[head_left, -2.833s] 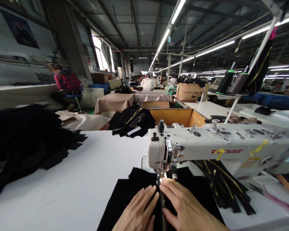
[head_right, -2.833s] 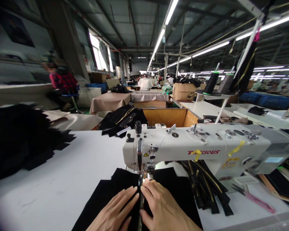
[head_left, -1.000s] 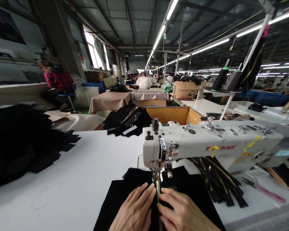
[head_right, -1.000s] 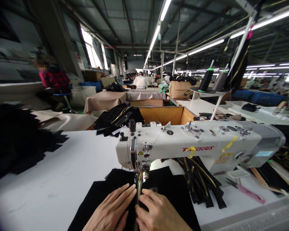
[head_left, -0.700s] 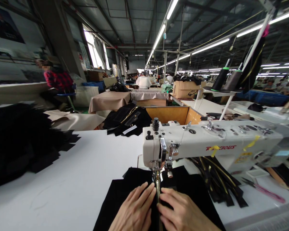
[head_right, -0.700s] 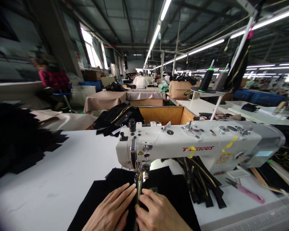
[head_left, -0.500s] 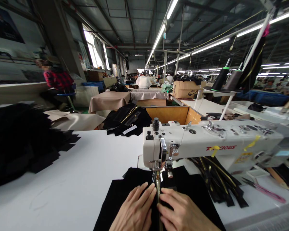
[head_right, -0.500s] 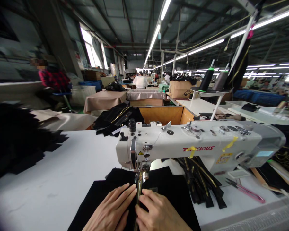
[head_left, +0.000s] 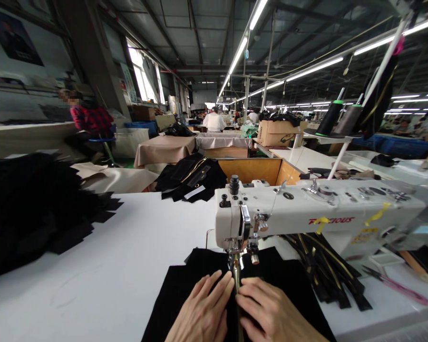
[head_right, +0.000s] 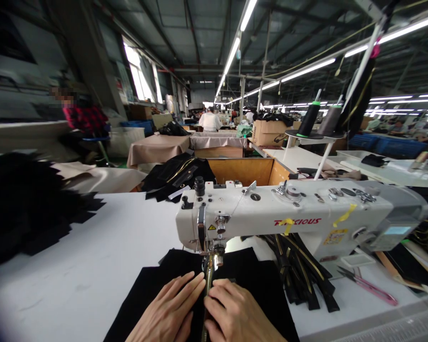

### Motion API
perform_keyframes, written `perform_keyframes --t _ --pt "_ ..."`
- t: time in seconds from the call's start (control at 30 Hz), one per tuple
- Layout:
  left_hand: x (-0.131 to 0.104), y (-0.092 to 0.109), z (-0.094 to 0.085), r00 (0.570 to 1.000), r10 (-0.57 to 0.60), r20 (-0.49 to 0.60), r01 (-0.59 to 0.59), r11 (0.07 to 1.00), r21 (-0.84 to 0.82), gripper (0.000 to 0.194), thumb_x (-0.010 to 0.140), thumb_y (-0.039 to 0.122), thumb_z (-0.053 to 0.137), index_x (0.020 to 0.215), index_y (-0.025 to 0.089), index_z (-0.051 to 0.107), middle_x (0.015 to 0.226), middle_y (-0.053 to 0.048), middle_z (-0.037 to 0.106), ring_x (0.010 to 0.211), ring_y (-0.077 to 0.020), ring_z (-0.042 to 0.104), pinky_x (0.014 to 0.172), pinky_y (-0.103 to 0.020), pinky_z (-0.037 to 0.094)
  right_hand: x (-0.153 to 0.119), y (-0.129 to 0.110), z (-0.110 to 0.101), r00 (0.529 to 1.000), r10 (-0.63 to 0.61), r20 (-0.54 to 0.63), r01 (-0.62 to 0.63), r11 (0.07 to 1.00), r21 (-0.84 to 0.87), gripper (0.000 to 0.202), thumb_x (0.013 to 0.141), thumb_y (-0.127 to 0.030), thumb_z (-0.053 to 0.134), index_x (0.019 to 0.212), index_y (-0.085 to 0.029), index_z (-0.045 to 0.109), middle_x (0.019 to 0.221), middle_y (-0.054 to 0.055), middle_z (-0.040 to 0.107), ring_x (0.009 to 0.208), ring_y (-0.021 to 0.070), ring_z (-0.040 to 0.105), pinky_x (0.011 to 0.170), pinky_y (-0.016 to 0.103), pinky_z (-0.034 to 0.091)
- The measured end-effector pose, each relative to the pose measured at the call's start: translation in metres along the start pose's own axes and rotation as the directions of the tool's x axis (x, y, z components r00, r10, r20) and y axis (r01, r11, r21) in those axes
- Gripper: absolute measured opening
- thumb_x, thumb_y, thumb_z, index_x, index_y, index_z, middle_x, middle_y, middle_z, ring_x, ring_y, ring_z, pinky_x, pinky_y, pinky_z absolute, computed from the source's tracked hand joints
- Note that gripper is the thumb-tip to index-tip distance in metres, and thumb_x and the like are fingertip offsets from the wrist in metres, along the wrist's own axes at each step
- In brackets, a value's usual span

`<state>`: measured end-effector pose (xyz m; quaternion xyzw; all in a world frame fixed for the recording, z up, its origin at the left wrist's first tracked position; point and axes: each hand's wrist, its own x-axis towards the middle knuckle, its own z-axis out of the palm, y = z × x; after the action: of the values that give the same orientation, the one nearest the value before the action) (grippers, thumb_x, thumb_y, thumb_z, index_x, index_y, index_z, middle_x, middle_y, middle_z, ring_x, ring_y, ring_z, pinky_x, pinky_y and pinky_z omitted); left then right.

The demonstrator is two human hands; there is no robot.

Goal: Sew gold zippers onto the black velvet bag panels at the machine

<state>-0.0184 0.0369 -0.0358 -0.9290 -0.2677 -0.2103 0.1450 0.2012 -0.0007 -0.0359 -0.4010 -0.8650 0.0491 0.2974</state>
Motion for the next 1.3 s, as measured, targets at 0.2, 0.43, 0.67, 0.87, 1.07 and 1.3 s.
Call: perform_keyframes --t 0.2,0.43,0.67,0.87,1.07,1.3 --pt "0.0 0.0 -0.003 0.999 -0.033 0.026 0.033 0.999 -0.015 0.057 0.084 0.009 0.044 0.141 0.015 0.045 0.136 -0.005 0.06 0.124 -0.0239 0.056 0.102 -0.035 0.05 0.012 -0.001 -0.012 0.934 0.233 0.27 -0.222 0.972 -0.072 0.07 0.082 -0.019 0.058 0.149 -0.009 0.039 0.155 0.013 0.034 0.141 0.0291 0.037 0.116 0.046 0.036" --pt "0.007 -0.002 -0.002 0.997 -0.073 0.034 0.075 0.996 -0.051 0.054 0.088 0.009 0.043 0.142 0.015 0.043 0.135 -0.007 0.06 0.124 -0.0243 0.056 0.104 -0.039 0.049 0.026 0.008 -0.013 0.901 0.27 0.339 -0.245 0.962 -0.117 0.068 0.086 -0.025 0.055 0.149 -0.007 0.037 0.155 0.013 0.033 0.142 0.029 0.036 0.118 0.048 0.032" --pt "0.017 -0.009 0.001 0.99 -0.122 0.073 0.131 0.982 -0.133 0.056 0.085 0.005 0.043 0.139 0.016 0.045 0.13 -0.009 0.062 0.123 -0.0245 0.056 0.105 -0.044 0.048 0.034 0.02 -0.009 0.941 0.225 0.251 -0.214 0.974 -0.072 0.061 0.089 -0.033 0.057 0.144 -0.009 0.047 0.145 0.014 0.05 0.135 0.0277 0.046 0.117 0.046 0.033" --pt "0.02 -0.01 -0.001 0.986 -0.135 0.094 0.146 0.982 -0.12 0.052 0.086 0.005 0.041 0.137 0.014 0.046 0.128 -0.011 0.062 0.122 -0.0258 0.057 0.102 -0.046 0.049 0.038 0.022 -0.011 0.957 0.196 0.214 -0.183 0.98 -0.079 0.057 0.086 -0.031 0.062 0.138 -0.009 0.053 0.137 0.018 0.057 0.126 0.0307 0.054 0.109 0.046 0.044" --pt "0.017 -0.008 0.0 0.988 -0.134 0.074 0.14 0.986 -0.094 0.054 0.084 0.004 0.042 0.138 0.014 0.045 0.129 -0.011 0.061 0.122 -0.0264 0.057 0.102 -0.046 0.049 0.03 0.011 -0.011 0.956 0.249 0.154 -0.236 0.967 -0.094 0.048 0.089 -0.017 0.057 0.136 -0.01 0.054 0.137 0.015 0.057 0.127 0.0291 0.053 0.111 0.048 0.043" --pt "0.015 -0.009 0.002 0.986 -0.13 0.1 0.138 0.987 -0.082 0.054 0.085 0.005 0.042 0.139 0.013 0.044 0.132 -0.012 0.06 0.124 -0.0276 0.056 0.102 -0.047 0.049 0.022 -0.003 -0.01 0.934 0.256 0.251 -0.238 0.966 -0.098 0.057 0.085 -0.013 0.056 0.141 -0.009 0.048 0.145 0.015 0.049 0.133 0.0299 0.047 0.112 0.049 0.042"
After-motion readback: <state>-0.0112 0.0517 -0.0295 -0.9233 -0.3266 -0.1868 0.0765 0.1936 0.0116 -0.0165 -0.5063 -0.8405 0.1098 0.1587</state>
